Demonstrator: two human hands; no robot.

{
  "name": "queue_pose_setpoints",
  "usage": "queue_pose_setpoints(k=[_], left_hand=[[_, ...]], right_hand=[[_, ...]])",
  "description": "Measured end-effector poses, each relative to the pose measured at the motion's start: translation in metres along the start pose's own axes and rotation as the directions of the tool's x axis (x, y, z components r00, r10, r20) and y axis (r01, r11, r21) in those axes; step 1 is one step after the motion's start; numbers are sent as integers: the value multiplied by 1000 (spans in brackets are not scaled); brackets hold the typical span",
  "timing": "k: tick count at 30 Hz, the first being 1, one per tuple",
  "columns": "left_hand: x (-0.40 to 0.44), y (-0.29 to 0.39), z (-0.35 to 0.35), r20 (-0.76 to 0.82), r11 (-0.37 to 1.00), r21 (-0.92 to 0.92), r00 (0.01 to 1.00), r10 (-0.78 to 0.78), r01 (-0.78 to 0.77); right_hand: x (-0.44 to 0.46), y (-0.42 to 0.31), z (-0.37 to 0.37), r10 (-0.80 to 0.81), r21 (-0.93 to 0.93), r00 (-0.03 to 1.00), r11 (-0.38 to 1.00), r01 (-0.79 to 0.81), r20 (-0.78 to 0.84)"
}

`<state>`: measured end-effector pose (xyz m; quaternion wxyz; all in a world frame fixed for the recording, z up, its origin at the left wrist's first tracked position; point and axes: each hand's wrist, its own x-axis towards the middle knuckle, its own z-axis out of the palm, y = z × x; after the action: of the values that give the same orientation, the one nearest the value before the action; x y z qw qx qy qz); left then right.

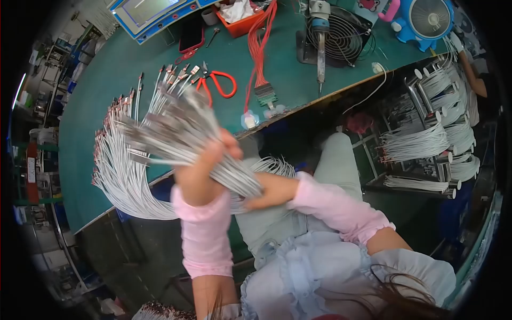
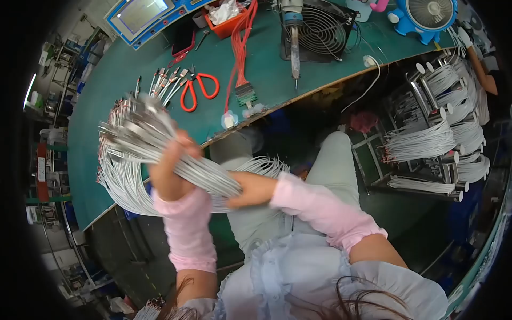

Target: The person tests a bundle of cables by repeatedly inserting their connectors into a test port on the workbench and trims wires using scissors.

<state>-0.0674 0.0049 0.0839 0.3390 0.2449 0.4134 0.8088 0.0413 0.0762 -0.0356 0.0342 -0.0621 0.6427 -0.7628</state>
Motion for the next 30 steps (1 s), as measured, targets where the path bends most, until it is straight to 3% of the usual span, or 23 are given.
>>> queue_pose_setpoints(k=[2, 3, 4, 5, 7, 9, 11, 16, 20, 23, 25, 30], left_hand=[[-20, -36, -3, 46, 979, -101, 984, -172, 176], [-25, -50, -1, 35, 974, -112, 980, -195, 197], [-29, -63, 1, -15, 925, -242, 952, -306, 294], [-32, -74, 2, -46, 854, -370, 911, -410, 366], [-35, -94, 1, -46, 835, -381, 894, -446, 397], [-37, -104, 1, -49, 813, -371, 865, -500, 448], [-37, -103, 5, -51, 834, -342, 877, -477, 434], [-41, -101, 10, -127, 881, -264, 891, -436, 393], [-38, -110, 10, -169, 891, -254, 890, -424, 376], [-38, -116, 11, -180, 910, -207, 901, -395, 358], [-39, -117, 10, -188, 939, -102, 920, -343, 329], [-39, -109, 18, -258, 947, -70, 911, -321, 314]], right_hand=[[-38, -13, -20, -65, -123, 997, 991, 58, -50], [-50, -22, -28, -93, 38, 983, 994, 100, -158], [-58, -32, -34, -99, 192, 957, 969, 155, -272], [-61, -42, -39, -81, 202, 957, 969, 141, -280], [-62, -59, -49, -33, 131, 879, 986, 107, -476], [-56, -59, -51, 12, 144, 861, 987, 72, -509], [-46, -59, -50, 87, 176, 816, 984, 18, -571], [-34, -55, -45, 49, 182, 765, 979, 90, -642], [-34, -53, -42, -45, 33, 639, 993, 110, -768], [-35, -53, -41, -97, -155, 603, 987, -45, -792], [-35, -49, -41, -83, -116, 614, 993, -15, -785], [-32, -45, -46, -12, 74, 663, 992, 102, -749]])
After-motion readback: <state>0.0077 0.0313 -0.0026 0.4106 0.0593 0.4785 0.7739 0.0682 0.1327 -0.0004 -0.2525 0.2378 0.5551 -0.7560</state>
